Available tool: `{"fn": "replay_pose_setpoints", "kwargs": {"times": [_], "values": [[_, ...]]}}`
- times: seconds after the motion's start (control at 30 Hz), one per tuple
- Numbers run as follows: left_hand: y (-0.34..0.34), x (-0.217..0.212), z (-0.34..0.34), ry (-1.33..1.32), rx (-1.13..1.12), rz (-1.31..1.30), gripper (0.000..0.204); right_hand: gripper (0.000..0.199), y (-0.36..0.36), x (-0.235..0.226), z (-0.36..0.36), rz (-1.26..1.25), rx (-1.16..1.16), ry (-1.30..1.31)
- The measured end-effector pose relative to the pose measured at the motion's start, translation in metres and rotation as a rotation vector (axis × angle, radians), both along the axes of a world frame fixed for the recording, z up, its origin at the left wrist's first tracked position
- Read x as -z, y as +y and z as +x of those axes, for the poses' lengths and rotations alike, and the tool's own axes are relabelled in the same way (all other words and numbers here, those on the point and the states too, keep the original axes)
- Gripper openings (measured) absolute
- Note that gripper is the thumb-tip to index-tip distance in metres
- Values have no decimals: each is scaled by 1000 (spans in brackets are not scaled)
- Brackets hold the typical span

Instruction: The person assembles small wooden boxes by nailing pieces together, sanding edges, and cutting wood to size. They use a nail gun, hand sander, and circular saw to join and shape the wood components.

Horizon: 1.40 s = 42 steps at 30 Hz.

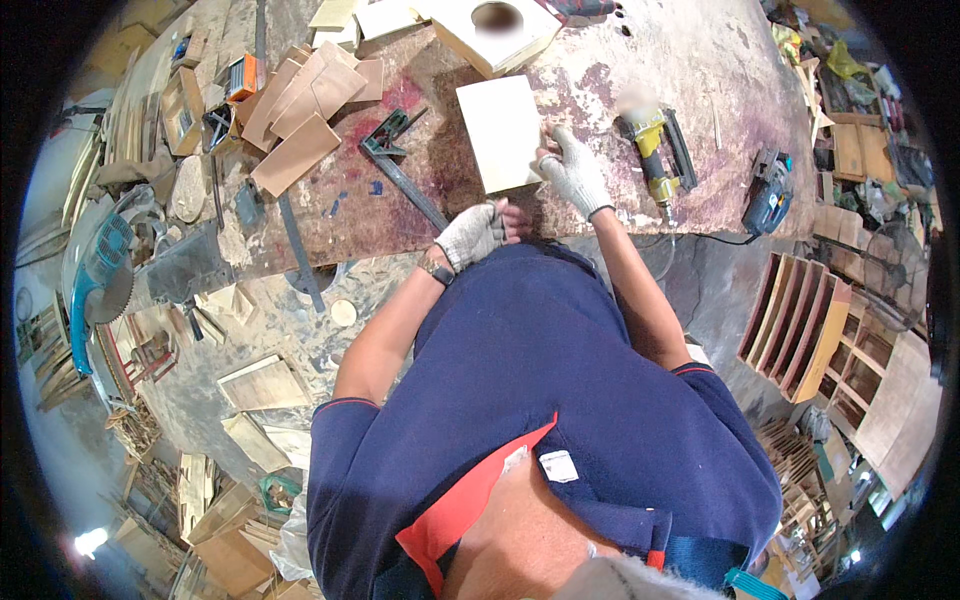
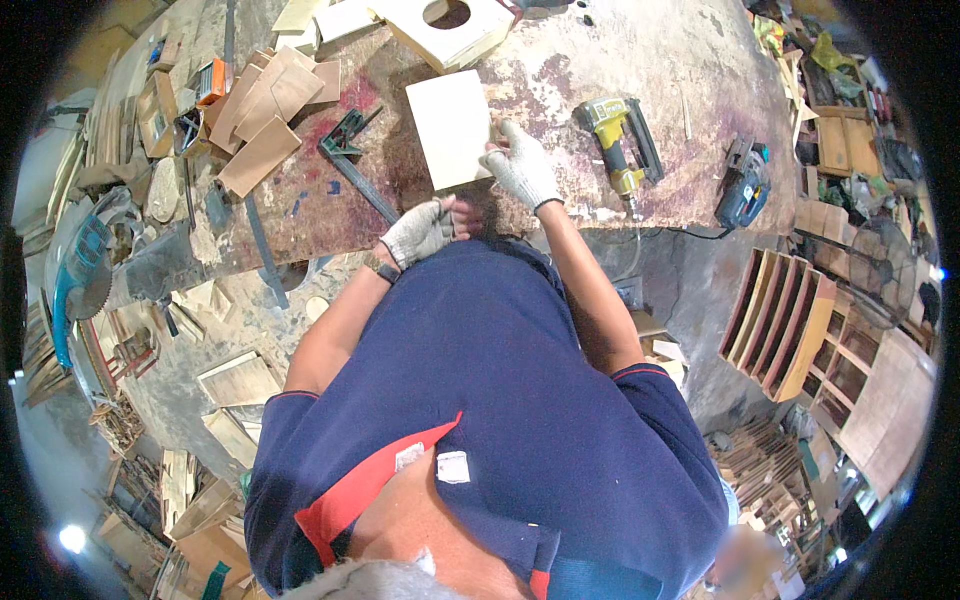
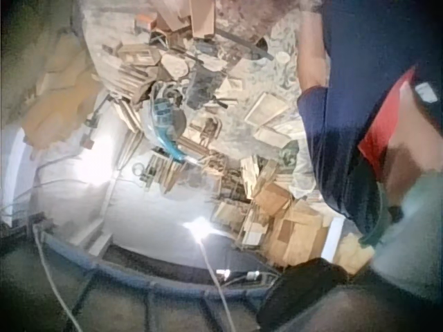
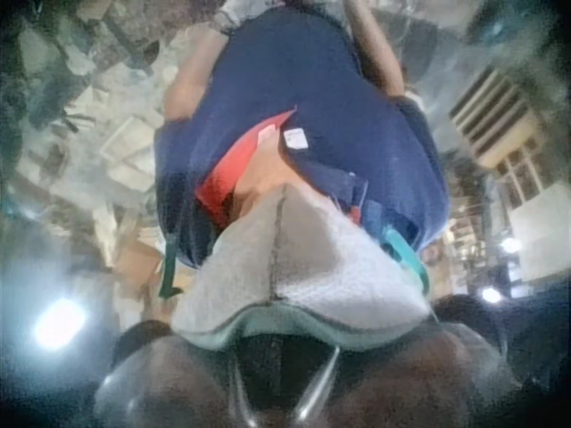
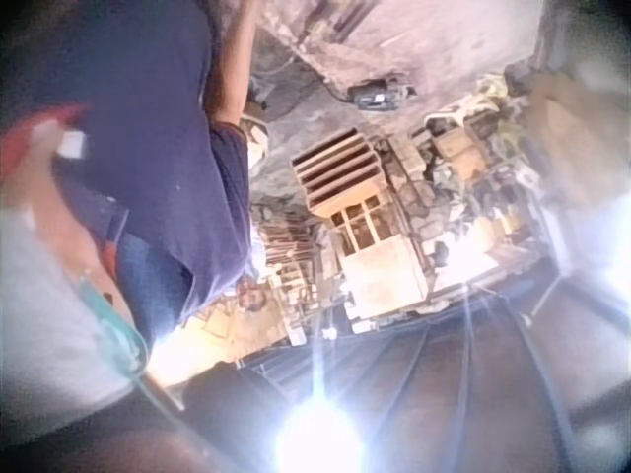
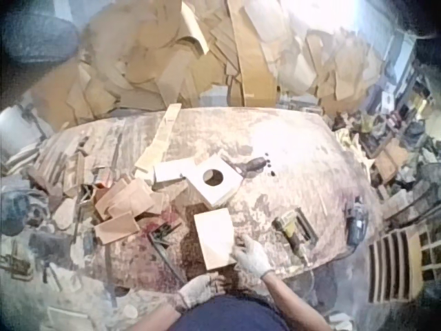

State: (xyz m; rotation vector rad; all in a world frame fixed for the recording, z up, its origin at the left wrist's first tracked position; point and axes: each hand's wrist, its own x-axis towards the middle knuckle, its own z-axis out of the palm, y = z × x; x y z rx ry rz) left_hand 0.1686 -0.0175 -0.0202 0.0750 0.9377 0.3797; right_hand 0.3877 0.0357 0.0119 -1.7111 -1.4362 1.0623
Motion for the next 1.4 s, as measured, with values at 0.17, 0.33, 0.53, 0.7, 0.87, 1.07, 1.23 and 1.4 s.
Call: {"fn": "replay_pose_setpoints", "kwargs": {"times": [0.17, 0.33, 0.53, 0.7, 0.87, 1.07, 1.23, 1.4], "values": [[9, -18, -24, 488, 197, 616, 32, 49, -16, 15, 18, 35, 106, -232], [29, -4, -21, 1058, -77, 1083, 37, 51, -28, 23, 8, -32, 40, -317], [49, 7, 4, 1081, 299, 939, 79, 42, -17, 20, -7, -107, 49, -23], [50, 8, 15, 1201, 126, 1031, 92, 55, -6, 20, -17, -26, -44, -102], [59, 10, 8, 1261, -133, 1051, 98, 44, -4, 33, -18, 64, 291, 75], [71, -2, -2, 1009, -25, 911, 101, 42, 16, 52, -10, -300, 234, 278], [70, -17, 3, 955, 262, 999, 71, 55, 14, 65, -10, -217, -62, 0], [83, 10, -92, 1260, -313, 1154, 33, 63, 19, 55, 41, -298, 240, 282]]}}
